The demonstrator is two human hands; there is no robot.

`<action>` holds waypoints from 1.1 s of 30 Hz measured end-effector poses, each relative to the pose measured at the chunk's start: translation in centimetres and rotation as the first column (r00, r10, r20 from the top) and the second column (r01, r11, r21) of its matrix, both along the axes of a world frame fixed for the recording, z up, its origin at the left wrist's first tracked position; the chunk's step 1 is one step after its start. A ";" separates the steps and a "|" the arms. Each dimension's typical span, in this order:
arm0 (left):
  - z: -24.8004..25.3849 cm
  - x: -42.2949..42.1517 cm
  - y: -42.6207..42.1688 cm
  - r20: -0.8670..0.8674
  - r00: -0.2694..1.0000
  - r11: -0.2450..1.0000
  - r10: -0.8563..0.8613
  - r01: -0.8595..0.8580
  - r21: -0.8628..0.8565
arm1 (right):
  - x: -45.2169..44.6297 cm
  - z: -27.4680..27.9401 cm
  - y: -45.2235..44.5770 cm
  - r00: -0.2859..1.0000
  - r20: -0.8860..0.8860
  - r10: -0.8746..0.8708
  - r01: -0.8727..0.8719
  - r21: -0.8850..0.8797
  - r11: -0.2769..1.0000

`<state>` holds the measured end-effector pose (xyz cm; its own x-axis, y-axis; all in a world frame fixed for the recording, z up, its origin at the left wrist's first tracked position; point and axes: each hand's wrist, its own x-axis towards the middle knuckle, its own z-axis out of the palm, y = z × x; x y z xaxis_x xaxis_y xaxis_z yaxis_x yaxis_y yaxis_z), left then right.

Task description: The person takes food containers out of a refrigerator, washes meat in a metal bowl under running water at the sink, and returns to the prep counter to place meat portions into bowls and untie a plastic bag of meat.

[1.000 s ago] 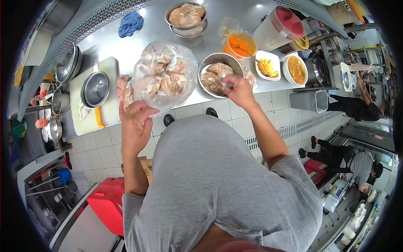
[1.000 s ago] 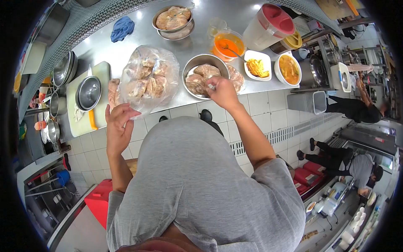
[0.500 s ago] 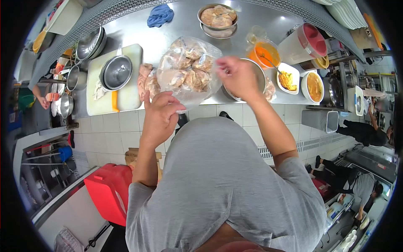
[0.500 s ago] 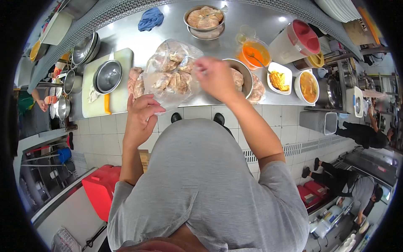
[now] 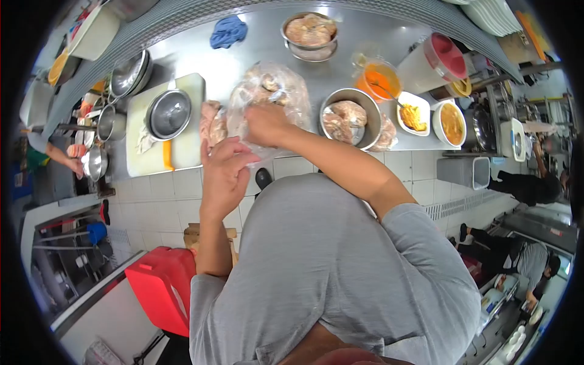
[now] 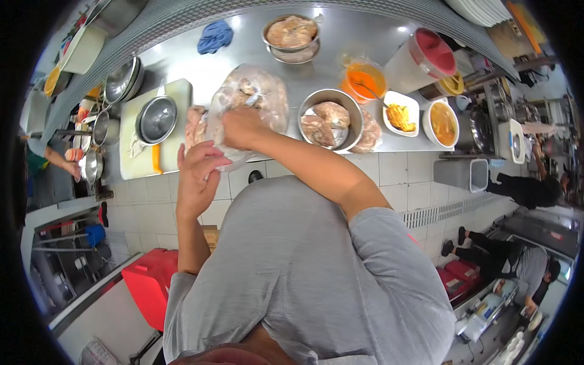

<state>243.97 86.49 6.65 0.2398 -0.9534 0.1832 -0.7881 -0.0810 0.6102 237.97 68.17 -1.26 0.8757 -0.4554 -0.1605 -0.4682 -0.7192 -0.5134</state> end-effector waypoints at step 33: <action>0.3 0.9 -1.2 -0.002 1.000 0.998 -0.018 0.018 0.057 | -22.8 2.5 -16.0 0.956 -0.138 0.257 -0.271 -0.094 0.958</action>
